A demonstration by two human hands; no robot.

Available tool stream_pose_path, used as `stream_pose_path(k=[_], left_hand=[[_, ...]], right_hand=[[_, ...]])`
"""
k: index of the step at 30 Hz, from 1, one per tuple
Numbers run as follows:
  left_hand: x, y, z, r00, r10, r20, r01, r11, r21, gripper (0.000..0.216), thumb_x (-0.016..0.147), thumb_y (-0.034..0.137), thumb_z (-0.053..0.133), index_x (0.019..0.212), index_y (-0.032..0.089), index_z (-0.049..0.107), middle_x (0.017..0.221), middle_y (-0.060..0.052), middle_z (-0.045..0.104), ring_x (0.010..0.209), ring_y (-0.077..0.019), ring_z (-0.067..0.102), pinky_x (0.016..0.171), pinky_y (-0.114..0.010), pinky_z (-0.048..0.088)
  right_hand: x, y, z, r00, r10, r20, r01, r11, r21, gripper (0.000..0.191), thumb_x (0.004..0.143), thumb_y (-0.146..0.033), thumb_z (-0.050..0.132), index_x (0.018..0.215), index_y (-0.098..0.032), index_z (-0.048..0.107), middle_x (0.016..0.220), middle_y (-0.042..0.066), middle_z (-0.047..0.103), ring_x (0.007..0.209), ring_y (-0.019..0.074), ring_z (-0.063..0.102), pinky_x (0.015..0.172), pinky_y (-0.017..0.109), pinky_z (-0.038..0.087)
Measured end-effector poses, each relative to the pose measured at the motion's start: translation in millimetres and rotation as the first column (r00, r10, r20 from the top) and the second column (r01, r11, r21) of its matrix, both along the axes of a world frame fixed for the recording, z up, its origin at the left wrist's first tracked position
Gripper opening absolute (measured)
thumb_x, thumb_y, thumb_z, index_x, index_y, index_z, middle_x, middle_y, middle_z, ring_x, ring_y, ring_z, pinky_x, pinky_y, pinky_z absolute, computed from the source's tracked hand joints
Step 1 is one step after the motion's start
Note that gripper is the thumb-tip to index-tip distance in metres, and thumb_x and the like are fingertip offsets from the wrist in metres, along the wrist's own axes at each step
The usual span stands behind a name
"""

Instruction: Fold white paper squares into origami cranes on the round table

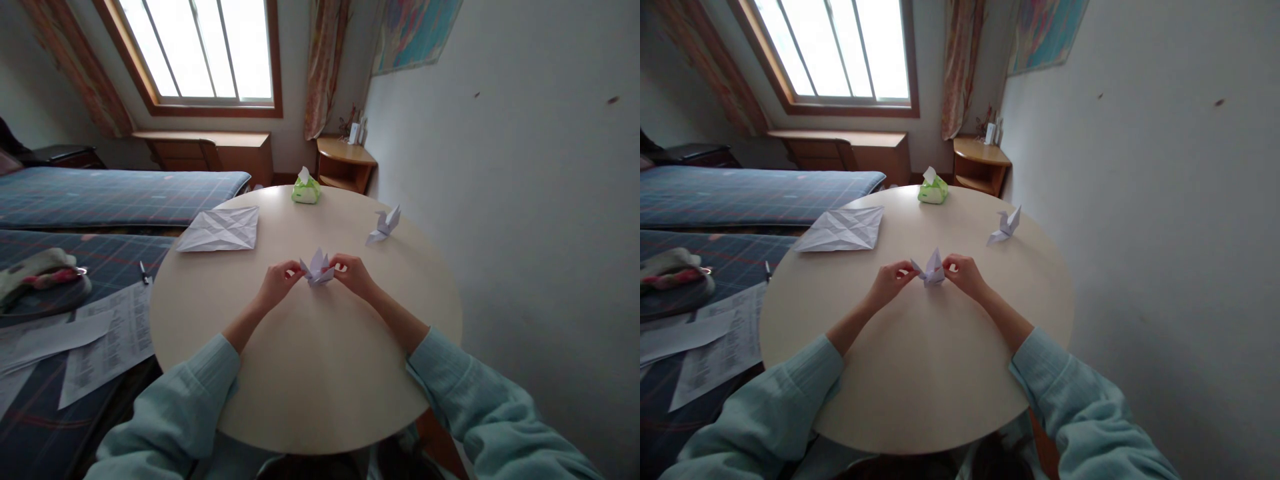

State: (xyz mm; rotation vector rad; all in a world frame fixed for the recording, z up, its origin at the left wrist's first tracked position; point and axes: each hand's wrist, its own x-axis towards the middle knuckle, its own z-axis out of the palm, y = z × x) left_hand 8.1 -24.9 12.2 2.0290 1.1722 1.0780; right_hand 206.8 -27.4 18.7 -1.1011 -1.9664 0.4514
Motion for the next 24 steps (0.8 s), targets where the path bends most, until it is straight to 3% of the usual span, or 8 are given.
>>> stream_pose_path(k=[7, 16, 24], left_hand=[[3.5, -2.5, 0.3, 0.998, -0.051, 0.035, 0.051, 0.999, 0.002, 0.013, 0.072, 0.024, 0.056, 0.075, 0.015, 0.064, 0.07, -0.002, 0.063, 0.061, -0.0102, 0.056, 0.055, -0.019, 0.043], [7.3, -5.0, -0.9, 1.0, -0.023, -0.004, 0.023, 0.999, 0.024, 0.019, 0.071, 0.03, 0.059, 0.061, 0.013, 0.061, 0.06, 0.001, 0.054, 0.053, -0.0081, 0.047, 0.052, -0.019, 0.038], [4.4, -3.6, -0.5, 1.0, 0.011, -0.012, -0.011, 1.0, -0.028, 0.016, 0.067, 0.025, 0.062, 0.056, 0.014, 0.059, 0.059, 0.001, 0.055, 0.054, -0.0082, 0.046, 0.054, -0.019, 0.037]], right_hand=[[-6.6, -2.0, -4.6, 0.998, 0.003, -0.061, -0.005, 0.999, -0.044, 0.024, 0.07, -0.035, 0.06, 0.059, -0.014, 0.058, 0.056, 0.0, 0.056, 0.049, 0.0077, 0.044, 0.048, 0.02, 0.035], [-17.2, -7.3, -5.9, 0.996, -0.023, -0.087, 0.019, 0.999, -0.042, 0.031, 0.07, -0.043, 0.059, 0.058, -0.014, 0.059, 0.055, 0.001, 0.057, 0.049, 0.0084, 0.046, 0.049, 0.02, 0.035], [-9.8, -5.5, -2.5, 0.994, 0.03, -0.102, -0.048, 0.983, -0.177, 0.03, 0.068, -0.042, 0.06, 0.058, -0.014, 0.059, 0.054, 0.0, 0.057, 0.051, 0.0087, 0.048, 0.049, 0.019, 0.036]])
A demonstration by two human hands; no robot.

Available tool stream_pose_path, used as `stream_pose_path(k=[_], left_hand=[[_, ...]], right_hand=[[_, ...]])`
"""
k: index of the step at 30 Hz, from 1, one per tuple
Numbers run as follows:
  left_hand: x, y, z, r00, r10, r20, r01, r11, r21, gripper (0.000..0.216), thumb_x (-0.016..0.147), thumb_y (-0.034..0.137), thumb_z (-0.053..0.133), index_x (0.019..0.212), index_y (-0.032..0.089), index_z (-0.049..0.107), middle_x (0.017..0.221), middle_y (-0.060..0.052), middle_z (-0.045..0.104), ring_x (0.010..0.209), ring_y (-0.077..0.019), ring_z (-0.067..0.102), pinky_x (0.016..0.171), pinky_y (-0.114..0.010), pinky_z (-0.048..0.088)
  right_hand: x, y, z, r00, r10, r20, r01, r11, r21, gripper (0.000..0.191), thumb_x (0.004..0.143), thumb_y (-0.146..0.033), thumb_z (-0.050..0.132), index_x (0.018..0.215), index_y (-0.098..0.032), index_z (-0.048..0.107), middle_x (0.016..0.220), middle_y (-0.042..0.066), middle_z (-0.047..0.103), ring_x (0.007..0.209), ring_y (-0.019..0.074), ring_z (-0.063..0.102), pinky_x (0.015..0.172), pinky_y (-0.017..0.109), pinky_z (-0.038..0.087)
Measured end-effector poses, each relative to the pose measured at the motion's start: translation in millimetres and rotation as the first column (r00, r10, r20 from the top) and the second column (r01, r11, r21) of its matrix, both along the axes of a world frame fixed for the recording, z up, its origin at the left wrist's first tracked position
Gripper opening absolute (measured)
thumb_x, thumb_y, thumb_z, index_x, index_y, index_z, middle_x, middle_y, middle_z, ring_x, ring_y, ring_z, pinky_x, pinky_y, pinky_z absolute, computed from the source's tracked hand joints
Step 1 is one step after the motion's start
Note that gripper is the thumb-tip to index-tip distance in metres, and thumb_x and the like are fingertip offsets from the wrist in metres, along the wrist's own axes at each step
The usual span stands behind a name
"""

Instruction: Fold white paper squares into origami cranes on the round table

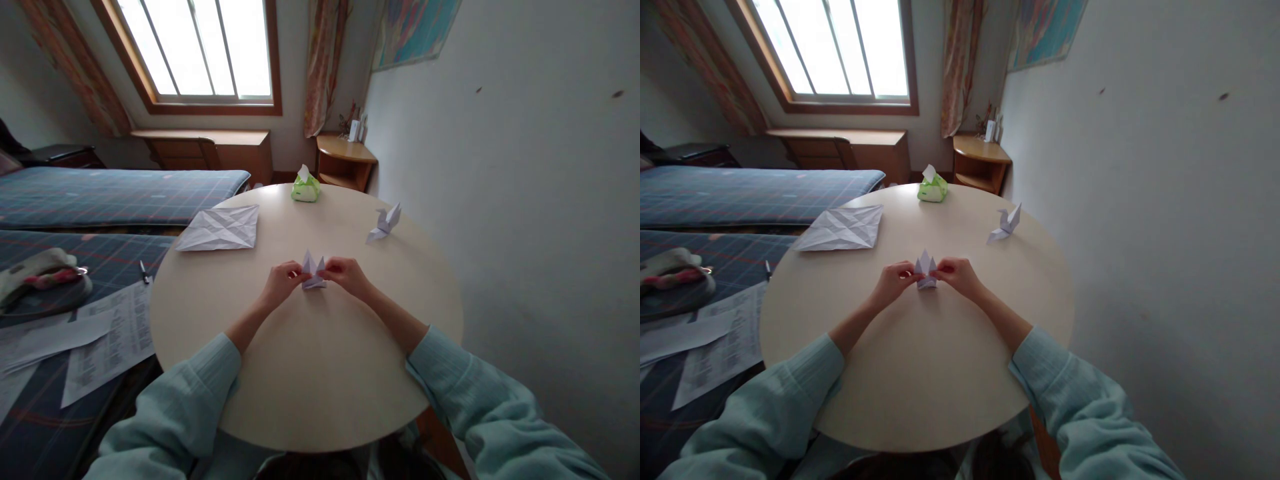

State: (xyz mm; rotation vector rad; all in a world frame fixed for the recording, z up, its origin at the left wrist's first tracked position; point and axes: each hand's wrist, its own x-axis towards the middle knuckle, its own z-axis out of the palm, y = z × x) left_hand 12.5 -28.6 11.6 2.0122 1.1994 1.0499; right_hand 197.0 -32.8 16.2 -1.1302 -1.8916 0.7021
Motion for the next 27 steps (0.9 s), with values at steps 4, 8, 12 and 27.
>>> stream_pose_path(k=[4, 8, 12, 27], left_hand=[[-2.2, -0.4, 0.6, 1.0, 0.025, 0.016, -0.025, 0.999, -0.026, 0.017, 0.067, 0.026, 0.062, 0.056, 0.014, 0.058, 0.057, 0.002, 0.054, 0.054, -0.0081, 0.046, 0.053, -0.019, 0.035], [-4.6, 1.8, -2.6, 0.999, 0.05, 0.007, -0.05, 0.998, -0.031, 0.017, 0.065, 0.026, 0.062, 0.054, 0.014, 0.059, 0.055, 0.002, 0.054, 0.052, -0.0083, 0.045, 0.051, -0.019, 0.034], [-7.0, 4.4, -6.8, 0.999, 0.034, 0.027, -0.032, 0.998, -0.061, 0.015, 0.063, 0.028, 0.064, 0.06, 0.014, 0.063, 0.06, 0.0, 0.059, 0.055, -0.0101, 0.05, 0.053, -0.02, 0.036], [-8.4, 1.7, -5.8, 0.99, 0.109, 0.09, -0.091, 0.98, -0.178, 0.024, 0.062, 0.037, 0.063, 0.065, 0.013, 0.067, 0.058, -0.002, 0.063, 0.052, -0.0116, 0.052, 0.049, -0.02, 0.036]], right_hand=[[7.8, 3.7, -1.8, 0.997, 0.066, 0.038, -0.064, 0.997, -0.053, 0.026, 0.068, -0.039, 0.061, 0.063, -0.013, 0.062, 0.06, 0.002, 0.062, 0.054, 0.0107, 0.053, 0.051, 0.021, 0.039], [11.7, 6.0, -3.9, 0.995, 0.063, 0.083, -0.06, 0.998, -0.033, 0.021, 0.069, -0.034, 0.061, 0.067, -0.013, 0.064, 0.063, 0.003, 0.065, 0.056, 0.0122, 0.056, 0.052, 0.022, 0.041], [12.6, 5.3, -3.5, 0.994, 0.038, 0.105, -0.037, 0.999, -0.006, 0.016, 0.069, -0.029, 0.06, 0.067, -0.014, 0.064, 0.063, 0.003, 0.066, 0.056, 0.0124, 0.058, 0.052, 0.021, 0.041], [15.1, 1.1, 0.2, 0.987, 0.005, 0.161, -0.013, 0.999, 0.048, 0.013, 0.069, -0.025, 0.06, 0.063, -0.014, 0.064, 0.06, 0.003, 0.065, 0.053, 0.0112, 0.057, 0.051, 0.02, 0.04]])
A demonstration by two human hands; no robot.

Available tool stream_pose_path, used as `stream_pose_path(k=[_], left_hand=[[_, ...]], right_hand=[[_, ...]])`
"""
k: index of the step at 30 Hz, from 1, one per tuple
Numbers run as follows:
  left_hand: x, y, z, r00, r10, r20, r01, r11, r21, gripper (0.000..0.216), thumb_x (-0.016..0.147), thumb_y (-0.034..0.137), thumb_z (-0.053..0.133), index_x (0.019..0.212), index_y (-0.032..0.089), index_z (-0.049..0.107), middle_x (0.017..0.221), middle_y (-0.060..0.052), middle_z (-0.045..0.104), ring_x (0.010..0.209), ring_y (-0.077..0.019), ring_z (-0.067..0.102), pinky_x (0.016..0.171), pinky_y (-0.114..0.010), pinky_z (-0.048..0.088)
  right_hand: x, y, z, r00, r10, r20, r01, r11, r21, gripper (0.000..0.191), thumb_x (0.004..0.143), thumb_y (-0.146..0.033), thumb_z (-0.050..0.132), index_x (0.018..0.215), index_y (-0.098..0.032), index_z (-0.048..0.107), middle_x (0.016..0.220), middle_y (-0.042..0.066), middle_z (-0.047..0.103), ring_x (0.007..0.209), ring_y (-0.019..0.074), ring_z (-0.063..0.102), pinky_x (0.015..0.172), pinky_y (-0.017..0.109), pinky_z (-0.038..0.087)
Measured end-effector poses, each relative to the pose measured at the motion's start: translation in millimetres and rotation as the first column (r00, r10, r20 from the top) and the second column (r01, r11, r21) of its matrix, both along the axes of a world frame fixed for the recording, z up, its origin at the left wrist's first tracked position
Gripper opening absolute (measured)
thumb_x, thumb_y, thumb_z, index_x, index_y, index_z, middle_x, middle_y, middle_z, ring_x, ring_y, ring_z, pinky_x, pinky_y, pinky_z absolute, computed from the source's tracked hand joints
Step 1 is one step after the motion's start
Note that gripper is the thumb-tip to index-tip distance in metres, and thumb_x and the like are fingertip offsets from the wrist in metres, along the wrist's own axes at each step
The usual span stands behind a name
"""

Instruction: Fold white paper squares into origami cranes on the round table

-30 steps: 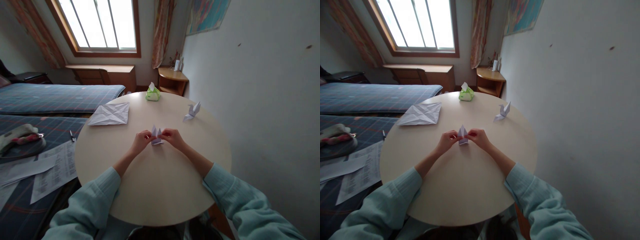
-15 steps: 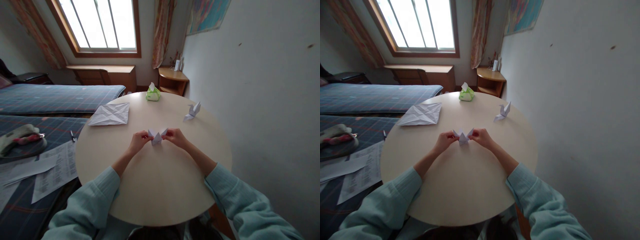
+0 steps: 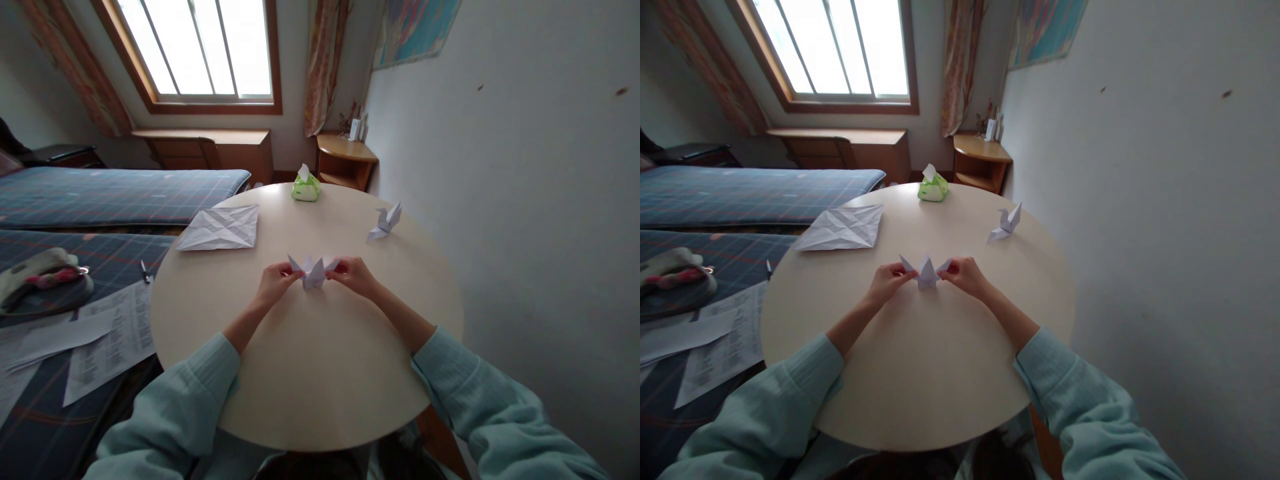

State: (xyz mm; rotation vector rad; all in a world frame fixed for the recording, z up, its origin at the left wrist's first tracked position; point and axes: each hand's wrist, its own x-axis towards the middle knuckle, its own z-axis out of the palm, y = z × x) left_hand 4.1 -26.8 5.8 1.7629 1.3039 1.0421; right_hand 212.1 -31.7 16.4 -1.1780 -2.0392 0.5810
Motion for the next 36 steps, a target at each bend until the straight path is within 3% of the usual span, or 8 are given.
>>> stream_pose_path(k=[7, 17, 25, 36], left_hand=[[0.8, 0.4, 0.2, 0.994, -0.045, 0.099, 0.043, 0.999, 0.025, 0.018, 0.061, 0.032, 0.064, 0.061, 0.014, 0.065, 0.07, -0.003, 0.061, 0.064, -0.0131, 0.056, 0.058, -0.022, 0.044], [9.5, -1.9, -3.7, 0.974, -0.12, 0.192, 0.138, 0.987, -0.085, 0.02, 0.062, 0.03, 0.063, 0.075, 0.014, 0.06, 0.063, 0.0, 0.062, 0.058, -0.0119, 0.058, 0.055, -0.021, 0.044], [11.9, -3.5, -0.8, 0.981, -0.094, 0.172, 0.105, 0.993, -0.057, 0.012, 0.067, 0.027, 0.059, 0.069, 0.015, 0.058, 0.062, 0.0, 0.063, 0.06, -0.0124, 0.06, 0.057, -0.023, 0.046], [7.4, 1.6, -7.6, 0.986, -0.048, 0.157, 0.051, 0.999, -0.015, 0.011, 0.068, 0.026, 0.057, 0.067, 0.015, 0.056, 0.061, 0.0, 0.061, 0.059, -0.0116, 0.059, 0.054, -0.021, 0.045]], right_hand=[[4.9, -1.8, -4.8, 0.998, -0.008, -0.056, 0.008, 1.0, -0.004, 0.014, 0.07, -0.026, 0.06, 0.066, -0.014, 0.063, 0.064, 0.004, 0.065, 0.056, 0.0117, 0.056, 0.054, 0.022, 0.043], [-7.7, -7.5, -8.5, 0.983, 0.009, -0.183, -0.009, 1.0, 0.0, 0.026, 0.072, -0.039, 0.057, 0.063, -0.015, 0.056, 0.061, 0.002, 0.058, 0.056, 0.0105, 0.053, 0.053, 0.022, 0.045], [-11.8, -6.6, -10.7, 0.989, -0.023, -0.143, 0.027, 0.999, 0.029, 0.021, 0.074, -0.03, 0.054, 0.06, -0.015, 0.056, 0.059, 0.0, 0.054, 0.055, 0.0103, 0.049, 0.052, 0.022, 0.04], [-2.2, 0.0, -18.1, 0.984, -0.092, -0.151, 0.089, 0.996, -0.022, 0.013, 0.068, -0.027, 0.06, 0.067, -0.014, 0.063, 0.063, 0.004, 0.065, 0.056, 0.013, 0.057, 0.053, 0.023, 0.042]])
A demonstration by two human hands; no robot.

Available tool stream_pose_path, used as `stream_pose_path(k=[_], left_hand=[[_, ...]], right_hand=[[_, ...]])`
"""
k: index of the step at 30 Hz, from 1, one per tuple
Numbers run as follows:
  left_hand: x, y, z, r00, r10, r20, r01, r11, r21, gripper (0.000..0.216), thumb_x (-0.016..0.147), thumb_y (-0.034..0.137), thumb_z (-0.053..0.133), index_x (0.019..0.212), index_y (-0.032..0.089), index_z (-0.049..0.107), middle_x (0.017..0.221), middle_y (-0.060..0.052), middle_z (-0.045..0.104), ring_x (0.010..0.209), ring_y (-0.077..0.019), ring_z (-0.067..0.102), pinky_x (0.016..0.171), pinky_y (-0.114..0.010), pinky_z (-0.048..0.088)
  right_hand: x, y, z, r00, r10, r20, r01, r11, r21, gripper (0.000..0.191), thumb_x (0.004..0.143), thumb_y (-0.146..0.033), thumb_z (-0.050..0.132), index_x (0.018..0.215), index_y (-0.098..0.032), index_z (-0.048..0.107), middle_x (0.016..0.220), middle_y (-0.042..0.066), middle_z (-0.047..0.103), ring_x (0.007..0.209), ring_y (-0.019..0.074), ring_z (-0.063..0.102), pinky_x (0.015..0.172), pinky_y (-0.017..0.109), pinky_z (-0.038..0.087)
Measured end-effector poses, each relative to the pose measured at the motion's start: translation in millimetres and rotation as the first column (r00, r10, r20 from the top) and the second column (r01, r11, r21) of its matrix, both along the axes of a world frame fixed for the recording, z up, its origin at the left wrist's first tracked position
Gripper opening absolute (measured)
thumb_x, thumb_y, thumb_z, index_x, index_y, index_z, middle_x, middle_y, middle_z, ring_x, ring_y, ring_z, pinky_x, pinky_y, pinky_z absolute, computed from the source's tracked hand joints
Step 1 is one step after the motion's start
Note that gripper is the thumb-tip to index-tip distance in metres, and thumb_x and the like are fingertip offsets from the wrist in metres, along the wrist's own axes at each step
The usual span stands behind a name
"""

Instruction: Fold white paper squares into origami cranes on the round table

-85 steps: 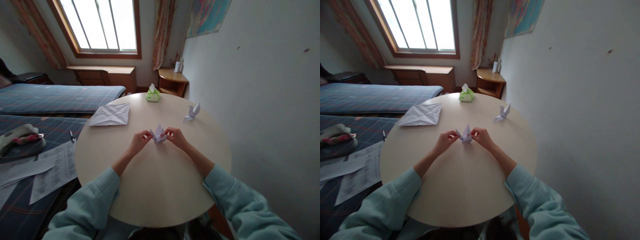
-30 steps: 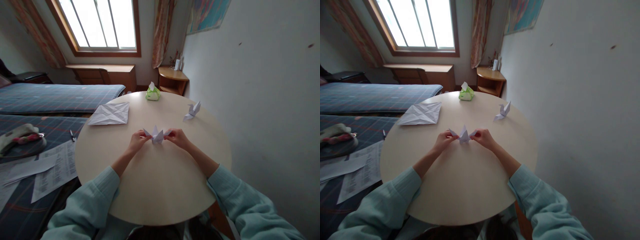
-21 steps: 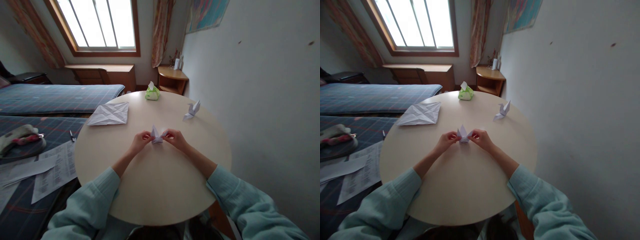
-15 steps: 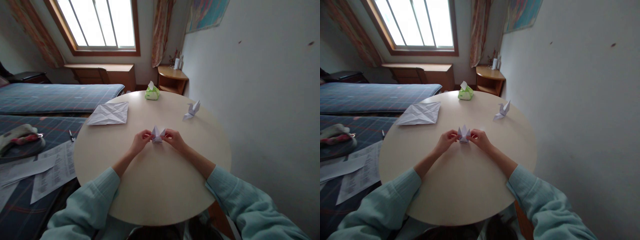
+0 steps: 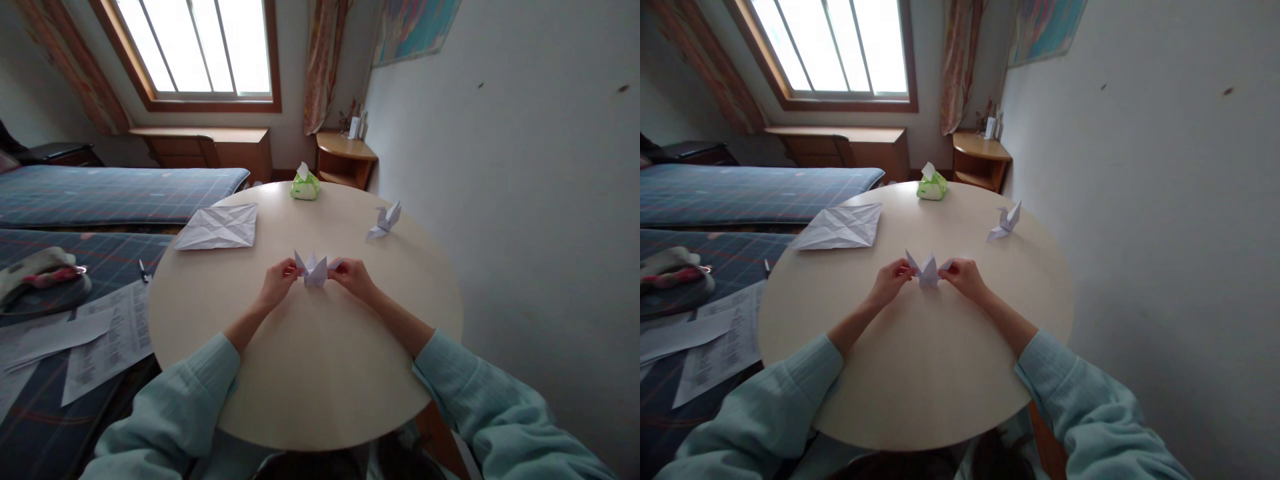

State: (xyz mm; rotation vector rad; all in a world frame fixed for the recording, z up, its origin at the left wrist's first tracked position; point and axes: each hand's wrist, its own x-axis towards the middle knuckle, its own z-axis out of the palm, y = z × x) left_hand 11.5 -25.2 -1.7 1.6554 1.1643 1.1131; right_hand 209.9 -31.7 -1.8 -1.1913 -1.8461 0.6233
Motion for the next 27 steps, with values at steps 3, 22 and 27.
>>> stream_pose_path(k=[3, 22, 27], left_hand=[[0.4, 0.0, 0.0, 1.0, -0.015, 0.018, 0.015, 1.0, -0.013, 0.014, 0.068, 0.029, 0.058, 0.069, 0.015, 0.056, 0.063, 0.0, 0.062, 0.058, -0.0109, 0.058, 0.054, -0.021, 0.046], [5.4, -5.2, -3.8, 0.978, -0.16, -0.133, 0.157, 0.987, -0.031, 0.019, 0.062, 0.032, 0.064, 0.068, 0.014, 0.062, 0.065, -0.002, 0.064, 0.059, -0.0122, 0.058, 0.059, -0.023, 0.048], [4.7, -5.0, -3.1, 0.979, -0.161, -0.124, 0.157, 0.987, -0.041, 0.012, 0.062, 0.025, 0.063, 0.067, 0.014, 0.062, 0.065, -0.001, 0.064, 0.06, -0.0122, 0.058, 0.059, -0.023, 0.047]], right_hand=[[-0.4, 0.1, -0.9, 0.999, 0.024, -0.035, -0.024, 1.0, -0.008, 0.013, 0.068, -0.027, 0.06, 0.067, -0.015, 0.062, 0.064, 0.003, 0.064, 0.057, 0.013, 0.057, 0.054, 0.023, 0.044], [-13.1, -14.2, 9.0, 0.983, 0.175, 0.049, -0.173, 0.984, -0.039, 0.012, 0.069, -0.025, 0.061, 0.072, -0.014, 0.064, 0.068, 0.002, 0.057, 0.055, 0.0086, 0.049, 0.05, 0.019, 0.039], [-13.7, -14.6, 9.5, 0.98, 0.169, 0.104, -0.168, 0.986, -0.011, 0.012, 0.072, -0.022, 0.057, 0.068, -0.014, 0.065, 0.061, 0.001, 0.058, 0.055, 0.0096, 0.049, 0.052, 0.02, 0.038]])
